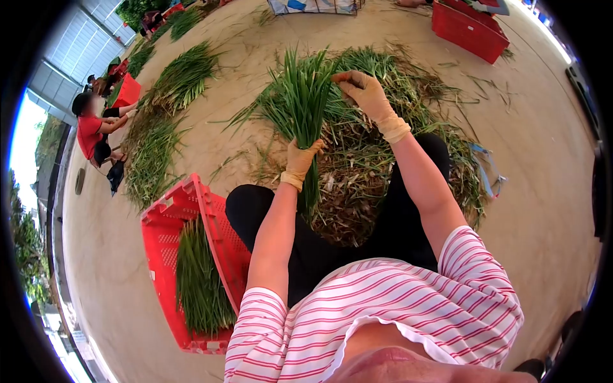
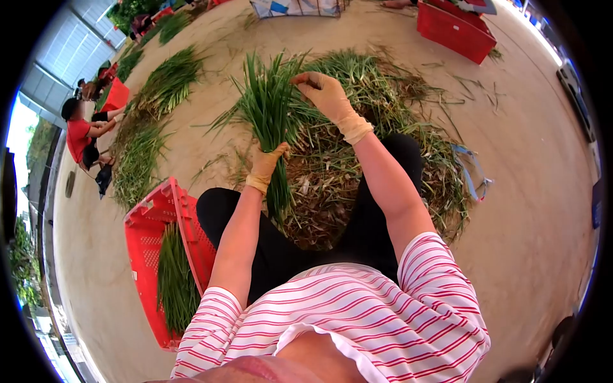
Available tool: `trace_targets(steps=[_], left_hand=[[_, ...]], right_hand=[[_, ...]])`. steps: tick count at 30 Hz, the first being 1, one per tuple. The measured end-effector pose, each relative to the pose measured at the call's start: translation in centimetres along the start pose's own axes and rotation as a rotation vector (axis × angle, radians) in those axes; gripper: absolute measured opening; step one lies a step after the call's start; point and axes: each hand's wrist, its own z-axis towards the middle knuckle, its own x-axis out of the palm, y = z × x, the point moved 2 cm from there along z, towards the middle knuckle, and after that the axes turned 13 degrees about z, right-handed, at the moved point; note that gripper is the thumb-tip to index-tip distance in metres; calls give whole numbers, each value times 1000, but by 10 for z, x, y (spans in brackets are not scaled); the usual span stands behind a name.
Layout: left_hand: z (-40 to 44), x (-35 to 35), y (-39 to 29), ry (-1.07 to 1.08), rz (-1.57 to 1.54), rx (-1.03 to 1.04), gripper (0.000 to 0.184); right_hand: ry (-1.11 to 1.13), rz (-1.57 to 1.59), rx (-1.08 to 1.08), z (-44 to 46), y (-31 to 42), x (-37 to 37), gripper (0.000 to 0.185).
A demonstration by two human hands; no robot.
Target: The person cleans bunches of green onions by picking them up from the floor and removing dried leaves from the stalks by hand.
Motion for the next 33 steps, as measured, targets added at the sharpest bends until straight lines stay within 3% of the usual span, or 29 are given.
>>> trace_targets(steps=[2, 6, 15, 16, 18, 22, 26, 30, 33], left_hand=[[-2, 5, 1, 21, 2, -2, 14], [1, 10, 10, 73, 35, 39, 18], [-2, 18, 18, 118, 121, 36, 21], [-2, 18, 19, 124, 124, 36, 21], [-1, 19, 20, 128, 89, 44, 21], [-1, 20, 21, 156, 108, 33, 21], [-1, 20, 21, 154, 74, 28, 21], [-3, 15, 20, 144, 19, -6, 19], [-5, 14, 16, 145, 41, -4, 18]], right_hand=[[-193, 325, -274, 2, 7, -6, 14], [-335, 509, -278, 4, 14, -23, 12], [-248, 115, -180, 16, -10, -28, 15], [-254, 117, -182, 13, -7, -27, 15], [-221, 408, -148, 7, -3, -22, 12], [-337, 402, -86, 5, -10, -17, 10], [-349, 404, -173, 5, 0, -22, 10], [-710, 617, -472, 0, 22, -70, 15], [-859, 393, -406, -4, 15, -97, 14]])
